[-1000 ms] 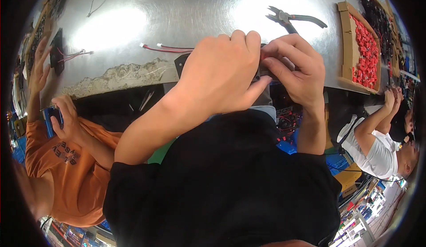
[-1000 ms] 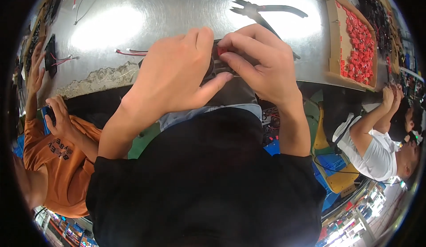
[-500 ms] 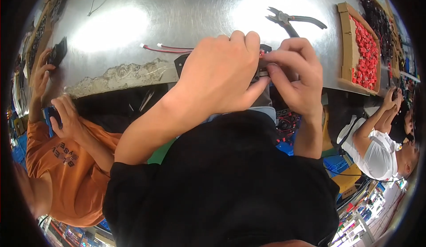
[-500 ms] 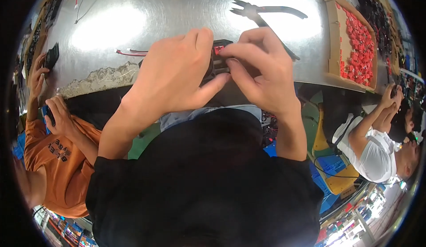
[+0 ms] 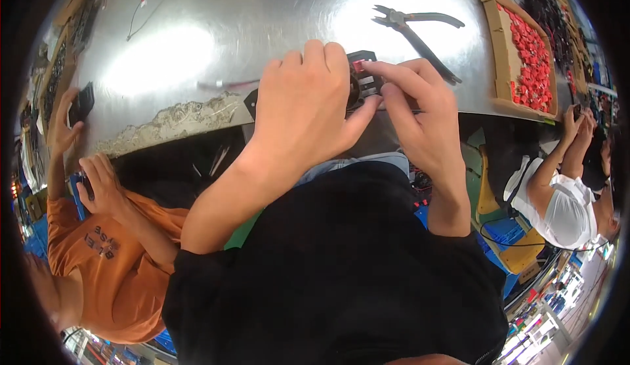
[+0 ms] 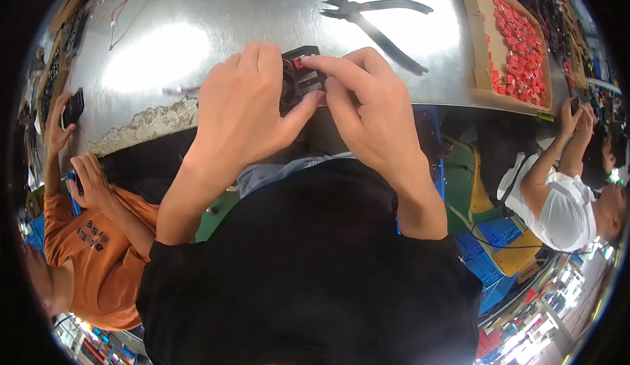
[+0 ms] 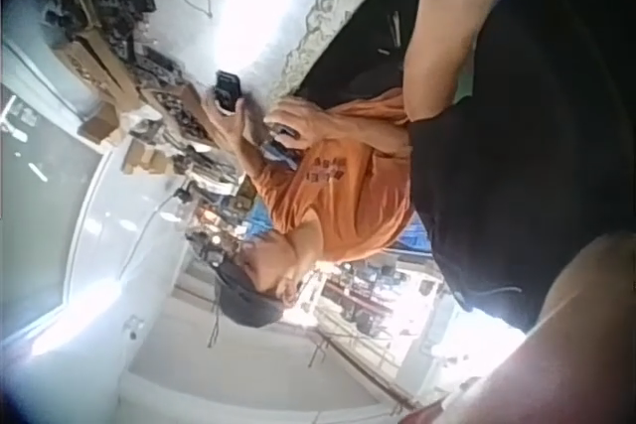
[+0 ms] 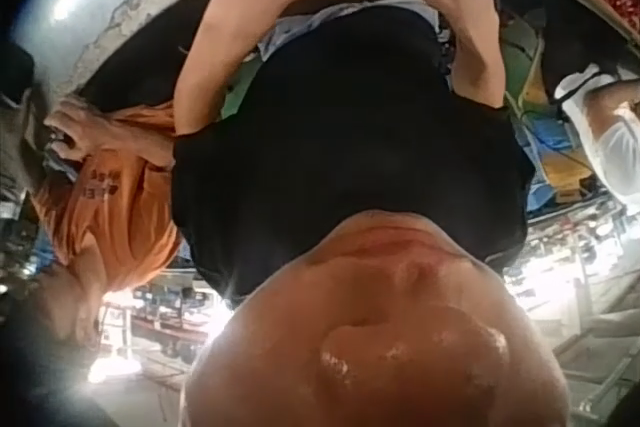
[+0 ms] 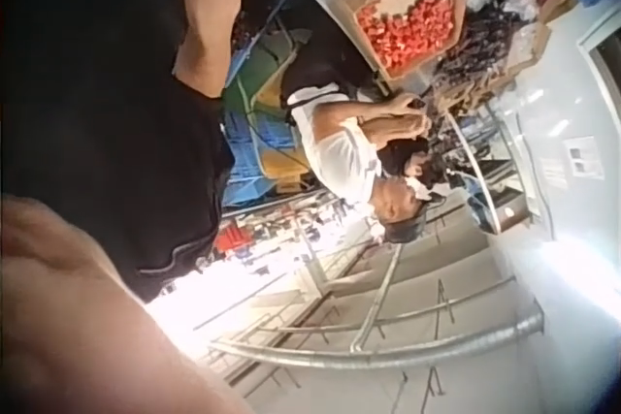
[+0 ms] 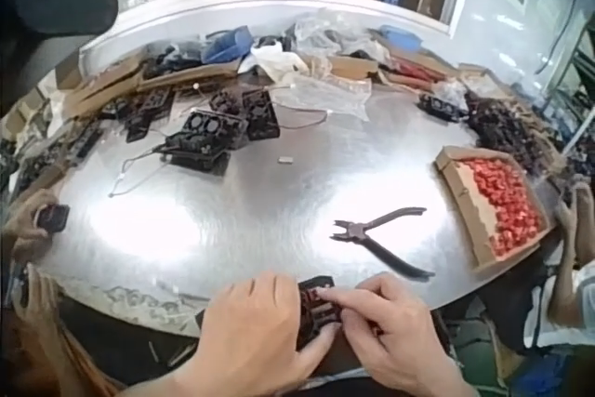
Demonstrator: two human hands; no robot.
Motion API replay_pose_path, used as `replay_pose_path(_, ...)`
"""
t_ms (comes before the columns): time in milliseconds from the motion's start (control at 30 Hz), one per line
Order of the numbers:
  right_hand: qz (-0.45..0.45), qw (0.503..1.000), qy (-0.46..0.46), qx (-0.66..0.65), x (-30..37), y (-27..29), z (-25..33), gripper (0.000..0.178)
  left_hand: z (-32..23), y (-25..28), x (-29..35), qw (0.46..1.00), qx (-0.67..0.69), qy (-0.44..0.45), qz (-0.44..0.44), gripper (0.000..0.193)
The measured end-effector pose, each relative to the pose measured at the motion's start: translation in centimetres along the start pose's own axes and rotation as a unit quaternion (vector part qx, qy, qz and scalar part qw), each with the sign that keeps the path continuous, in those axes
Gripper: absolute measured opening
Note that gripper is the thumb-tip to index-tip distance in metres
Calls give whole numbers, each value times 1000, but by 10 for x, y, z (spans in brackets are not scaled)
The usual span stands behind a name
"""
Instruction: Assembling small electronic components involving wire manipulation and component insertion.
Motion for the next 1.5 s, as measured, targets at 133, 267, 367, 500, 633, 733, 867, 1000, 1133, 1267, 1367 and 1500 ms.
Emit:
replay_pose_path(133, -80, 930, -301, -196, 7, 22, -7, 27, 6, 1, -3, 999, -1, -16, 32, 54)
replay_pose_path(267, -57, 908, -370, 188, -25, 45, -34, 35, 13, 1, -10, 997, 12, -54, 62, 57)
replay_pose_path(367, 27, 853, -143, 501, -66, 43, -83, 41, 16, 1, -17, 993, 21, -68, 94, 60)
replay_pose_path(500, 130, 859, -278, 410, -127, 35, -41, 52, 17, 0, -17, 992, 21, -77, 98, 62)
replay_pose_path(633, 94, 887, -251, 377, -151, 43, -7, 60, 13, 1, -18, 992, 13, -75, 97, 63)
replay_pose_path(733, 75, 970, -210, 99, -146, 36, -11, 49, 15, 1, -19, 993, 12, -65, 101, 63)
replay_pose_path(867, -38, 884, -106, -454, -102, 51, -5, 48, 16, 2, -18, 993, 16, -61, 95, 62)
replay_pose_path(1000, -109, 836, -25, -537, -73, 51, 30, 46, 13, 4, -21, 994, 27, -63, 88, 60)
replay_pose_path(1133, -10, 822, -11, -569, -73, 33, 43, 73, 14, 4, -20, 993, 42, -53, 97, 59)
replay_pose_path(1267, -2, 777, -23, -630, -77, 19, 43, 79, 14, 3, -20, 992, 60, -40, 100, 58)
replay_pose_path(1367, 5, 789, -20, -614, -75, 19, 40, 78, 13, 5, -21, 993, 61, -48, 93, 58)
replay_pose_path(1500, 33, 869, 20, -493, -69, 17, 42, 73, 15, 4, -19, 992, 62, -61, 87, 57)
Point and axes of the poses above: each hand's wrist, its own x-axis away from the middle knuckle, its own y-axis out of the back of the hand, z = x × y, the point moved 3 cm from there along -x, towards the middle knuckle, and after that the axes turned 5 degrees about -y, right-handed, at the moved point
